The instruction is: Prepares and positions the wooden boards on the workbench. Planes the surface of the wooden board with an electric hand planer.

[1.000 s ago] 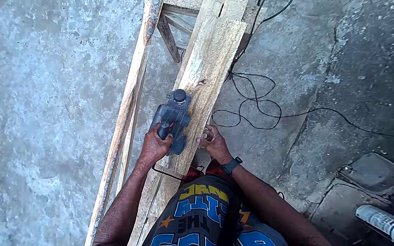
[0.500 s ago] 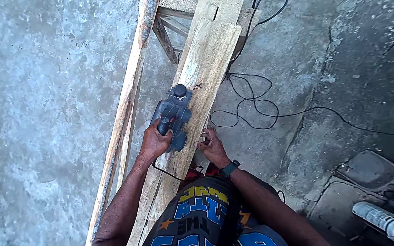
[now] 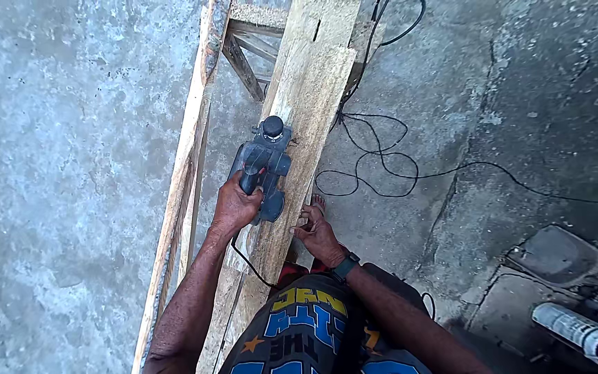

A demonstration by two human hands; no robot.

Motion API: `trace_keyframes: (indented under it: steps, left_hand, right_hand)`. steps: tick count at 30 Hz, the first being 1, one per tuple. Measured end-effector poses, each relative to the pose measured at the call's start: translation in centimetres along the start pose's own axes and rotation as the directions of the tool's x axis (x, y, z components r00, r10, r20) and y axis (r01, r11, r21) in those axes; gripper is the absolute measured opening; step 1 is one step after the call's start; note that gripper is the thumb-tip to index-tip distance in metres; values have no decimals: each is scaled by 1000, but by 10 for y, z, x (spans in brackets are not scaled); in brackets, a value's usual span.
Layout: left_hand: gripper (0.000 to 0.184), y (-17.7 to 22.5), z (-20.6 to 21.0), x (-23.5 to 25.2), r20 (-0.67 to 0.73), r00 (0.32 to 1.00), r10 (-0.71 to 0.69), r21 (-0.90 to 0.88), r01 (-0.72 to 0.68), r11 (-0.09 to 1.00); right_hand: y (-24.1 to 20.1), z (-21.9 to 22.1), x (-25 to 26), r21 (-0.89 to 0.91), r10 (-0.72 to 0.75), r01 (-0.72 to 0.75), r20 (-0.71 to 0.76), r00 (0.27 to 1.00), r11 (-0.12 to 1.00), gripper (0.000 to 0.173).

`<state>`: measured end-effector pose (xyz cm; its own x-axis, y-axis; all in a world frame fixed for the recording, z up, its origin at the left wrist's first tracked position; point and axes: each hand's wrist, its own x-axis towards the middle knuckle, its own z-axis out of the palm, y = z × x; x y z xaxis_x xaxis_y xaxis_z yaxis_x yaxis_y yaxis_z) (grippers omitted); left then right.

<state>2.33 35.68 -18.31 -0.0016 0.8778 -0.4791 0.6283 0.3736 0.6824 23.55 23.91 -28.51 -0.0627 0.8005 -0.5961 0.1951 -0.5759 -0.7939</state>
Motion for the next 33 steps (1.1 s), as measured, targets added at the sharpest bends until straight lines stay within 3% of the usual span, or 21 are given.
trace_keyframes:
  steps: [28, 33]
  left_hand:
    - [22, 66, -5, 79, 7, 999, 35, -11, -35, 999]
    - [23, 73, 2, 116, -23, 995, 96, -53, -97, 994]
  right_hand:
    - [-12, -4, 5, -44, 38, -36, 44, 998, 998, 70]
    - [-12, -4, 7, -55, 35, -32, 52, 998, 998, 67]
